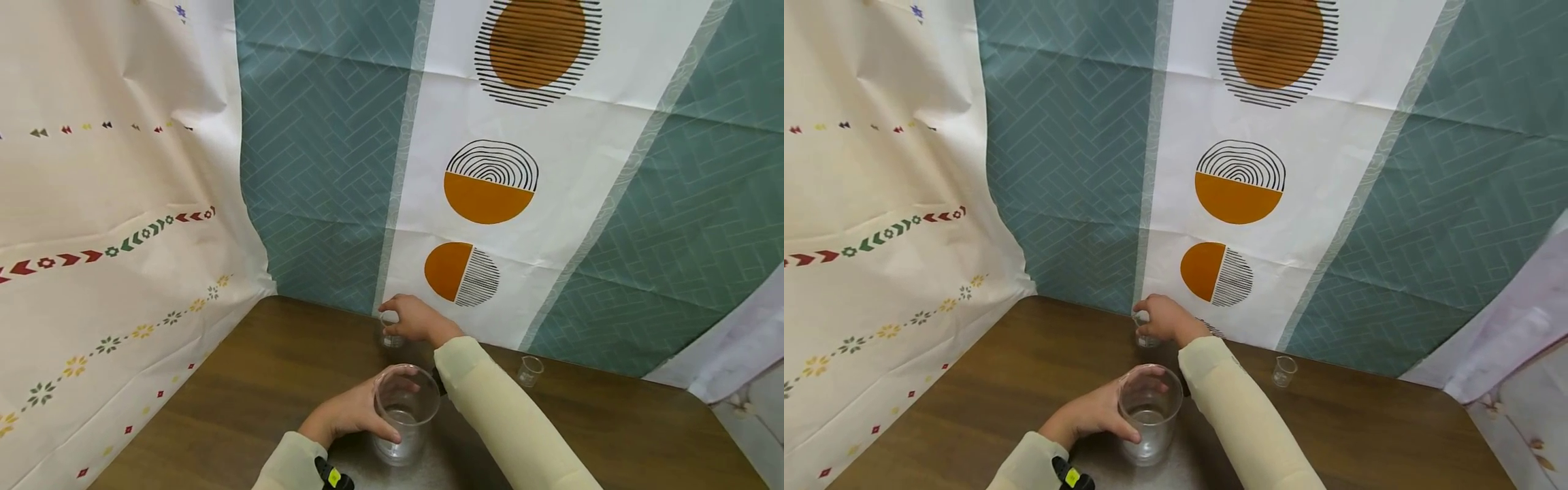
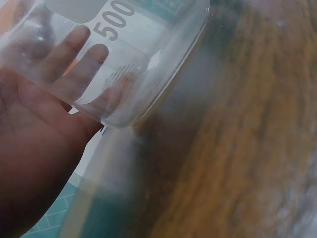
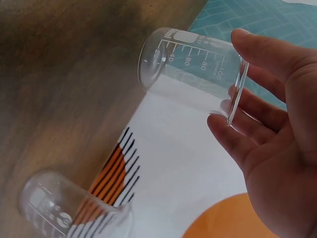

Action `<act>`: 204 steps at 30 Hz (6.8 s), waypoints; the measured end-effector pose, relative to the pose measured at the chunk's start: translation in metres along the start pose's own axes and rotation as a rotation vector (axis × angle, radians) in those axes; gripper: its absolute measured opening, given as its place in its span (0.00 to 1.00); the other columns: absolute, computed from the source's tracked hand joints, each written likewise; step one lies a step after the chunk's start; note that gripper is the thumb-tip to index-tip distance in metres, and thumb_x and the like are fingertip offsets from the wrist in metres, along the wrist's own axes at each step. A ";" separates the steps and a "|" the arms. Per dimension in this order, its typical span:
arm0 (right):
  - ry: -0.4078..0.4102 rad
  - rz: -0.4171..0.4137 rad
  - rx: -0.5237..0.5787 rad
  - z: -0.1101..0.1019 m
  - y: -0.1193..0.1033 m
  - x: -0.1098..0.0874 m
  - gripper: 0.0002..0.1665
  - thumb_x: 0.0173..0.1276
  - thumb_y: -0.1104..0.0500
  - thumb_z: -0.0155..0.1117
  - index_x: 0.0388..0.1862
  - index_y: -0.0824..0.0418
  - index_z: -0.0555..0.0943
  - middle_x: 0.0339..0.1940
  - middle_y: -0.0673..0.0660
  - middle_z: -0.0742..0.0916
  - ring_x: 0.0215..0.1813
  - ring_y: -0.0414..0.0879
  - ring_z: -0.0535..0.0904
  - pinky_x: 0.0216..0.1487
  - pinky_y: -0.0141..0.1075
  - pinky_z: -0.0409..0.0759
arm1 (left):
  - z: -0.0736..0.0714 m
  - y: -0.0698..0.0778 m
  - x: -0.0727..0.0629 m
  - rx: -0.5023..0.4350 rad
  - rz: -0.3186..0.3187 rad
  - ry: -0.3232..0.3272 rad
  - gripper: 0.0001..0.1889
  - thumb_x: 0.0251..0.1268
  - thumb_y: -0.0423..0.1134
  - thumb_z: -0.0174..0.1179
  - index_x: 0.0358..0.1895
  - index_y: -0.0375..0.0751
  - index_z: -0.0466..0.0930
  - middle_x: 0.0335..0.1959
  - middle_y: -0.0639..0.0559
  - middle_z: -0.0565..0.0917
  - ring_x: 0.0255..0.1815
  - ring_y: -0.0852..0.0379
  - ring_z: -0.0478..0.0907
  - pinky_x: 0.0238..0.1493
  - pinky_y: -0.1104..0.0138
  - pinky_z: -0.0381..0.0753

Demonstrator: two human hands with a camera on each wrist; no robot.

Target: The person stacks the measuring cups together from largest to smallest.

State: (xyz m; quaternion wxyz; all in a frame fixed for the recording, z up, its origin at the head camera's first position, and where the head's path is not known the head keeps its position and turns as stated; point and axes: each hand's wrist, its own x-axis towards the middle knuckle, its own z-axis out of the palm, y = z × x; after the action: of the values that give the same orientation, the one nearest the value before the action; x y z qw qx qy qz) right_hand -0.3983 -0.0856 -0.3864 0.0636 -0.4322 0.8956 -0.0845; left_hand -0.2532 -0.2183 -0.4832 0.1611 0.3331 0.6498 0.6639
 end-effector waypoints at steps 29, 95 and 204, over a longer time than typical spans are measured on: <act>0.067 0.026 0.017 -0.023 -0.003 -0.026 0.30 0.64 0.48 0.68 0.63 0.57 0.77 0.57 0.55 0.83 0.58 0.50 0.79 0.61 0.42 0.76 | 0.003 -0.004 0.002 -0.039 0.007 -0.001 0.49 0.50 0.37 0.74 0.74 0.48 0.52 0.72 0.41 0.62 0.73 0.53 0.62 0.69 0.69 0.64; 0.111 -0.097 -0.165 -0.061 -0.047 -0.090 0.29 0.64 0.44 0.67 0.62 0.54 0.78 0.59 0.53 0.81 0.57 0.47 0.79 0.61 0.39 0.77 | 0.005 0.002 0.000 0.025 -0.024 0.016 0.50 0.50 0.38 0.74 0.74 0.42 0.50 0.71 0.28 0.62 0.73 0.37 0.59 0.67 0.71 0.65; -0.004 -0.288 -0.114 -0.027 -0.074 -0.131 0.25 0.62 0.47 0.68 0.58 0.53 0.81 0.51 0.50 0.83 0.48 0.39 0.80 0.52 0.31 0.78 | 0.003 0.009 -0.004 0.039 -0.175 0.062 0.51 0.52 0.40 0.73 0.75 0.56 0.46 0.69 0.50 0.68 0.64 0.53 0.71 0.62 0.66 0.72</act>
State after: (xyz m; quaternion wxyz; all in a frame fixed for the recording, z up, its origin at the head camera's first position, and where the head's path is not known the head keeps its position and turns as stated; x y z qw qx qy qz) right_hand -0.2659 -0.0258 -0.3395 0.0281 -0.5591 0.8276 -0.0409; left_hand -0.2458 -0.2194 -0.4762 0.1918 0.2576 0.6939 0.6445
